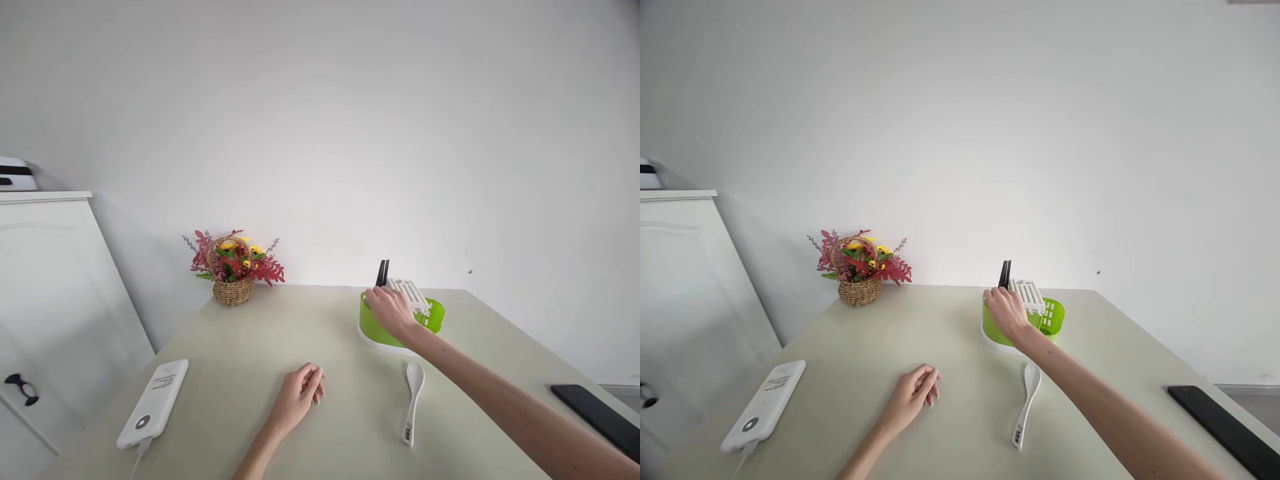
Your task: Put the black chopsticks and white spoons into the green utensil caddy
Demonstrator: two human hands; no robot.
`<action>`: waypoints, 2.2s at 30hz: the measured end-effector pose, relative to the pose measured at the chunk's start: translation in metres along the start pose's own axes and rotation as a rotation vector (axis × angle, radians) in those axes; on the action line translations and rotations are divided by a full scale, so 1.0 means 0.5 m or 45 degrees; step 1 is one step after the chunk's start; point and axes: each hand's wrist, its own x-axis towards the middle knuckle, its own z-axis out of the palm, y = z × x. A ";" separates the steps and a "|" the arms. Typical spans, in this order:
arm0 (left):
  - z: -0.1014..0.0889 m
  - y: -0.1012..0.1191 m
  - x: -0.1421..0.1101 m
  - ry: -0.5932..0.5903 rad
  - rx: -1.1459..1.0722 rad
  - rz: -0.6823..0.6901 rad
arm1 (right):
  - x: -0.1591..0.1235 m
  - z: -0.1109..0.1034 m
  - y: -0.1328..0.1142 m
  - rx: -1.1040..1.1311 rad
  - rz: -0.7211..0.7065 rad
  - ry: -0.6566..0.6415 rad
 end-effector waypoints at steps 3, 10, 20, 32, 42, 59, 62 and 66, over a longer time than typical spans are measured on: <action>0.001 -0.001 0.003 -0.005 0.009 -0.007 | -0.013 0.010 -0.002 0.029 -0.004 0.017; 0.001 0.008 0.005 0.008 0.036 0.000 | -0.091 -0.017 0.029 0.160 -0.153 0.128; 0.003 0.031 0.009 0.016 0.135 0.011 | -0.348 0.055 0.117 0.537 0.520 -0.317; 0.151 0.057 0.056 0.069 0.505 0.059 | -0.328 0.074 -0.091 0.561 0.514 -0.510; 0.169 0.167 0.043 -0.428 0.460 0.064 | -0.370 0.018 -0.101 0.692 0.116 -0.458; -0.046 0.356 0.212 0.590 1.146 0.328 | -0.453 0.093 0.153 1.290 0.634 -0.133; -0.016 0.380 0.298 0.563 1.416 0.361 | -0.471 0.137 0.152 1.263 0.671 -0.151; 0.022 0.389 0.392 0.307 1.688 0.418 | -0.474 0.148 0.141 1.263 0.703 -0.130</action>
